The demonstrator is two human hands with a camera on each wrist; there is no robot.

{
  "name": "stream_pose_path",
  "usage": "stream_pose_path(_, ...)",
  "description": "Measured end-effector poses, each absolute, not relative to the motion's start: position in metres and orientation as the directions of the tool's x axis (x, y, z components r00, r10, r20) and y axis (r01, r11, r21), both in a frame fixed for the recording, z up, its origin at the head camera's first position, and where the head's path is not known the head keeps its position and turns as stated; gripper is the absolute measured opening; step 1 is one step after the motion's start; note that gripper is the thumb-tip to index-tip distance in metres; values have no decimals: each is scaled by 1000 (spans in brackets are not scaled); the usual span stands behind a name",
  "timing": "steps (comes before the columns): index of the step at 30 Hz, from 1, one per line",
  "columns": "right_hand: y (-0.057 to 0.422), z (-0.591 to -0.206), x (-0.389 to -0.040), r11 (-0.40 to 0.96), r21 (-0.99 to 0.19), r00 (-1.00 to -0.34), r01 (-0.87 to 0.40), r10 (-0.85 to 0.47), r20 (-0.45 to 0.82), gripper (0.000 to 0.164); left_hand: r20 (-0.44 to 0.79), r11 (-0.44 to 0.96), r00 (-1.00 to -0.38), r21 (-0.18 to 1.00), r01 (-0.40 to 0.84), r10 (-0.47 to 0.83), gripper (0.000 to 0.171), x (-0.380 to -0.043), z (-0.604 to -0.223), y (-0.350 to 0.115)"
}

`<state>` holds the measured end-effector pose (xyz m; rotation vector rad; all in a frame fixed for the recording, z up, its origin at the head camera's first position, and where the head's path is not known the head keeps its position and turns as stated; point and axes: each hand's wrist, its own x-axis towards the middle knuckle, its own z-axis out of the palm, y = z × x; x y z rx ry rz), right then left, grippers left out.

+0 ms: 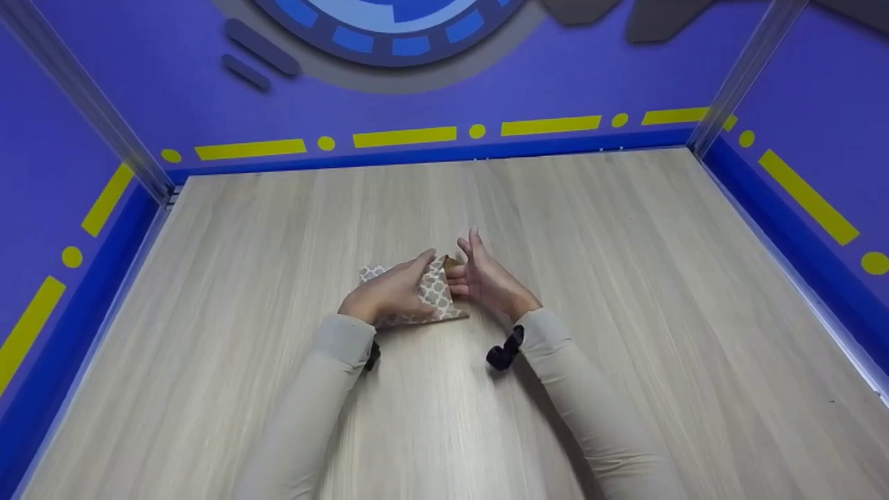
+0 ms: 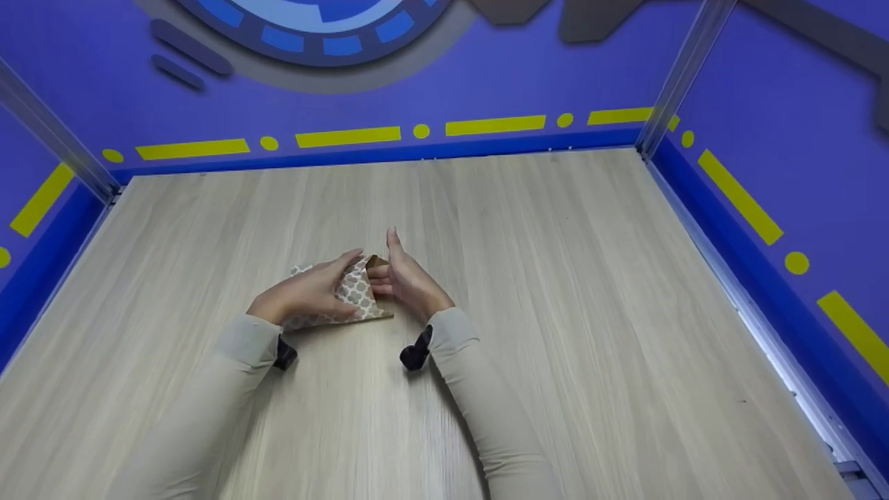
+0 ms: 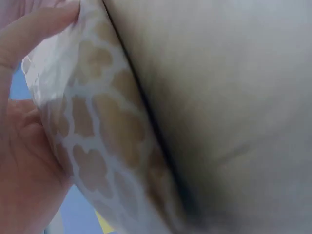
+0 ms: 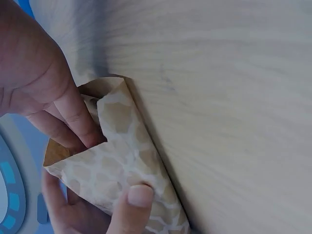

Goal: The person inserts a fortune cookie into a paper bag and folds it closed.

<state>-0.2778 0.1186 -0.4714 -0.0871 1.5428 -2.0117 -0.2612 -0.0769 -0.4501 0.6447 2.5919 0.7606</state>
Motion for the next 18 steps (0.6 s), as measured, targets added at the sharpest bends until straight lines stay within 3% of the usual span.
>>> stream_pose_path(8,118,-473,-275,-116,-910,-821,399,-487,-298,77,-237,780,-825,530,332,513,113,-263,-456,-89)
stream_pose_path(18,119,-473,-274,-106,-916,-812,388,-509,-285,76,-255,739,-814,611,283,522,123,-258,-456,-93)
